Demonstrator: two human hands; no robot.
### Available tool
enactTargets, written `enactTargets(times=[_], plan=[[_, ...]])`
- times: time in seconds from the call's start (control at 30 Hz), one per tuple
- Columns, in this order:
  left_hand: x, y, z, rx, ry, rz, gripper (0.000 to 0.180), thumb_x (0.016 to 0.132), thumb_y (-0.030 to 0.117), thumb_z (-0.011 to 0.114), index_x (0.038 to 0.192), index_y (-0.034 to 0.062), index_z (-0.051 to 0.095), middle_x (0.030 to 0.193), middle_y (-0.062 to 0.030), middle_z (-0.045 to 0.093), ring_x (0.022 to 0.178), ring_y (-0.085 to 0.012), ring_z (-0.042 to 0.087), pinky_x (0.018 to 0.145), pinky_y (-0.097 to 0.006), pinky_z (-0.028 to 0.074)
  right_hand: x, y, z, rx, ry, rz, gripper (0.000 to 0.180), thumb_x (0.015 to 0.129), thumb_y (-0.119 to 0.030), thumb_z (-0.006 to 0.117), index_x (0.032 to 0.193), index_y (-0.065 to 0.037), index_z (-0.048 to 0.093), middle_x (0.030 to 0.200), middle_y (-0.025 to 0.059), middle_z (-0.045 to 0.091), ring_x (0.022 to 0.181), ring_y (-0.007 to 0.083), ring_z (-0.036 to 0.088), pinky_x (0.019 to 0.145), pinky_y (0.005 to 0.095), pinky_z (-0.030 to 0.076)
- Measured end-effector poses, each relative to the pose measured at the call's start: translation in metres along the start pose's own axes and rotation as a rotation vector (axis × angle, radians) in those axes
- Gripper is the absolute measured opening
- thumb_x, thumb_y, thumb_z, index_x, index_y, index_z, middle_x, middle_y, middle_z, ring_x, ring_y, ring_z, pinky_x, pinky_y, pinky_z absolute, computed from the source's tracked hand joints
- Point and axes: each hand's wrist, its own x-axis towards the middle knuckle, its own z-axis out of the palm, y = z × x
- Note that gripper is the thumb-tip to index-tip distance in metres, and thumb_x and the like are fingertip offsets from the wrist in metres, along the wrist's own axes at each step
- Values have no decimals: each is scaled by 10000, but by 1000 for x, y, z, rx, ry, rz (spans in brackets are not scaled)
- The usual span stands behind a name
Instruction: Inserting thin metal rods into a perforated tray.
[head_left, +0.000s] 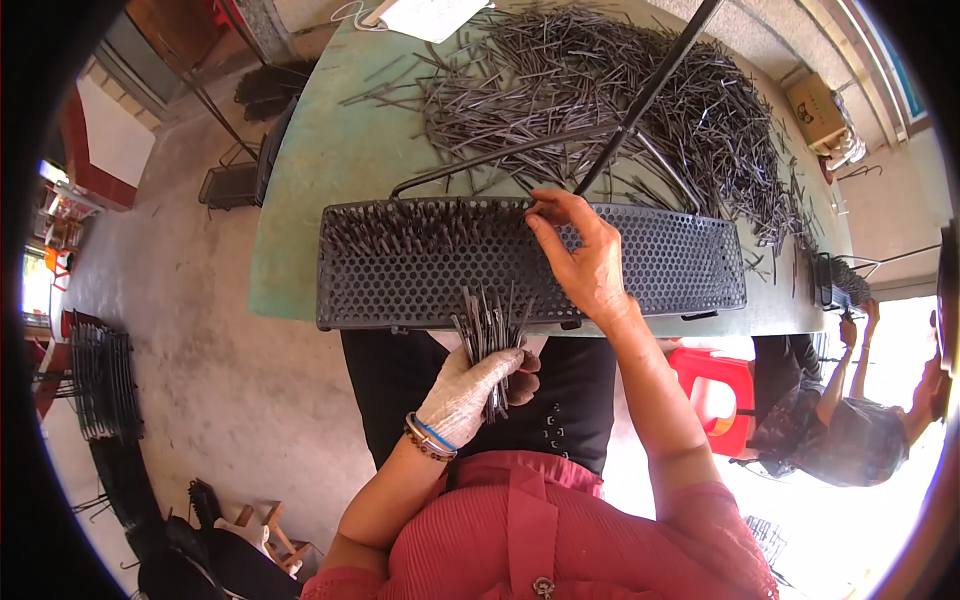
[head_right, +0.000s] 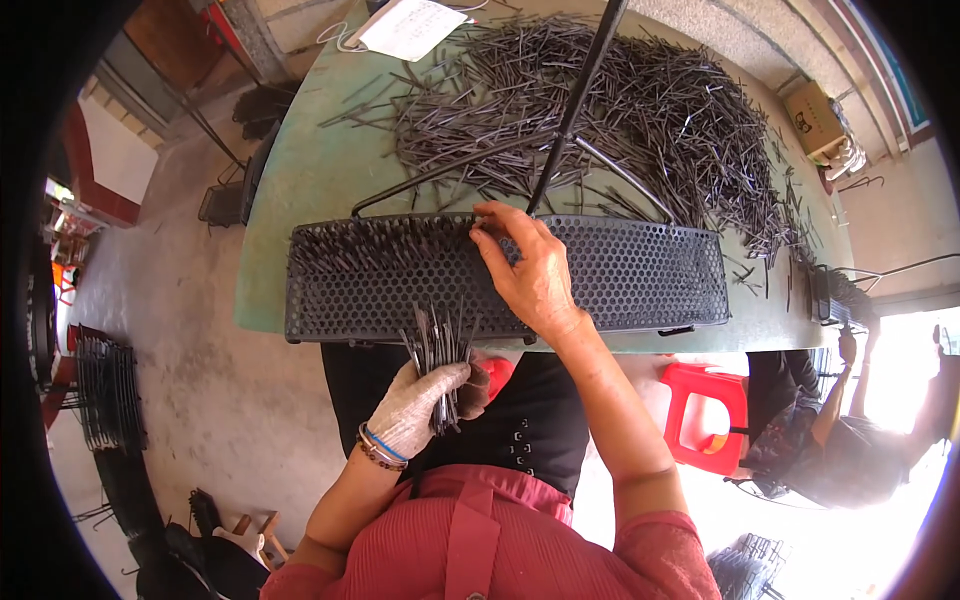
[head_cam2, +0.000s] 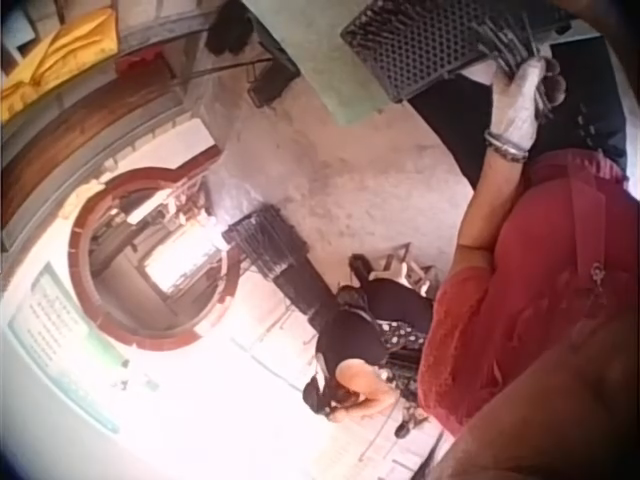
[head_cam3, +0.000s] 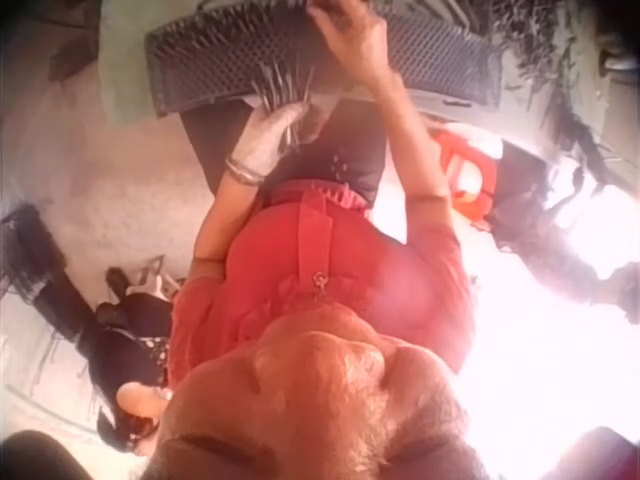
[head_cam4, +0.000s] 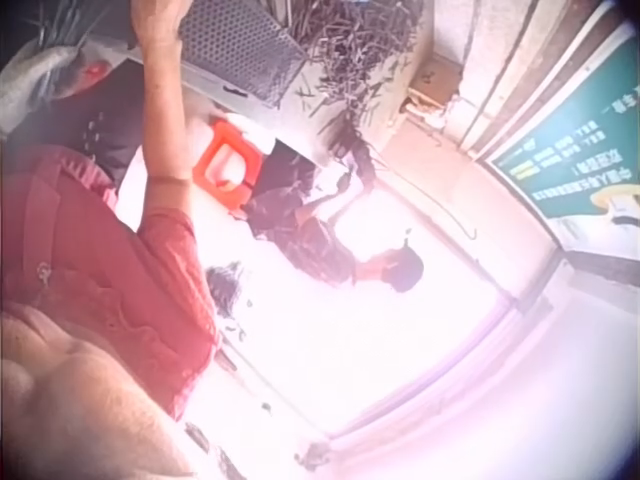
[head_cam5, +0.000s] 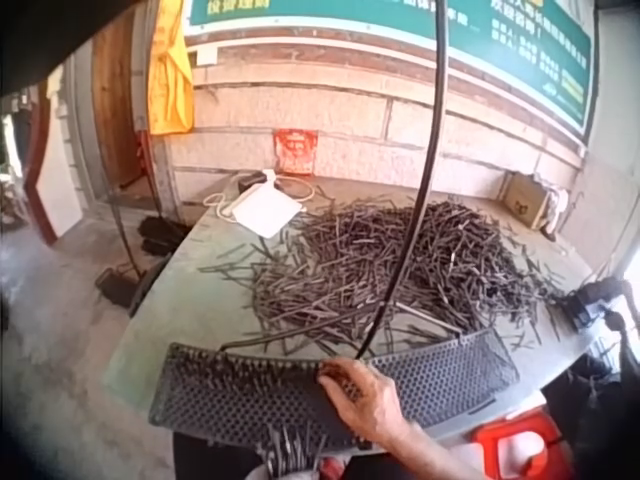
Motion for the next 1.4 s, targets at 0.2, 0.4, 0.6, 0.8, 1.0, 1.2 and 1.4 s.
enactTargets(times=[0.2, 0.4, 0.6, 0.8, 1.0, 1.2, 1.4], plan=[[1, -1, -1, 35, -15, -3, 232, 923, 143, 637, 1090, -17, 614, 921, -108, 689, 735, -164, 675, 635, -271, 562, 3, 2, -1, -186, -22, -246, 206, 842, -55, 700, 1047, -36, 689, 965, 106, 699, 874, 280, 644, 797, 371, 495], [0, -2, 2, -25, -22, 9, 249, 921, 145, 637, 1095, -32, 618, 942, -109, 691, 750, -167, 673, 653, -279, 553, 5, -1, -3, -295, -8, -378, 222, 815, -29, 724, 1036, -38, 707, 966, 89, 697, 831, 262, 632, 767, 345, 492], [-1, 0, 4, 20, 6, 39, 265, 937, 133, 597, 1146, -29, 600, 958, -107, 700, 764, -170, 684, 654, -283, 561, 2, 2, 2, -337, 42, -443, 244, 793, -53, 739, 1033, -41, 698, 898, 73, 668, 810, 259, 622, 747, 360, 463], [-4, -1, -2, -5, 30, 37, 263, 948, 151, 590, 1137, -32, 604, 954, -115, 698, 735, -162, 672, 643, -282, 552, -7, -12, -6, -155, 94, -189, 195, 812, -47, 731, 1004, -24, 710, 912, 101, 672, 768, 268, 636, 699, 344, 513], [-8, 8, 5, -36, -3, 149, 250, 954, 155, 600, 1131, -21, 604, 941, -110, 694, 724, -151, 662, 636, -264, 545, -35, -38, -22, 189, -457, 352, 287, 901, -214, 714, 1041, 37, 701, 881, 97, 678, 734, 114, 627, 659, 256, 503], [-12, 8, 1, 6, -48, 98, 257, 941, 157, 618, 1133, -14, 609, 954, -113, 691, 733, -149, 656, 625, -254, 543, -34, -33, -18, 405, -445, 579, 253, 923, -214, 690, 1010, 19, 733, 820, 33, 698, 714, 72, 595, 636, 225, 478], [-11, 7, -4, 106, -69, 76, 242, 928, 126, 630, 1125, -12, 605, 978, -116, 688, 749, -144, 654, 640, -257, 549, -29, -28, -18, 425, -450, 626, 249, 911, -195, 700, 1007, 33, 728, 823, 42, 703, 715, 71, 594, 653, 222, 487]])
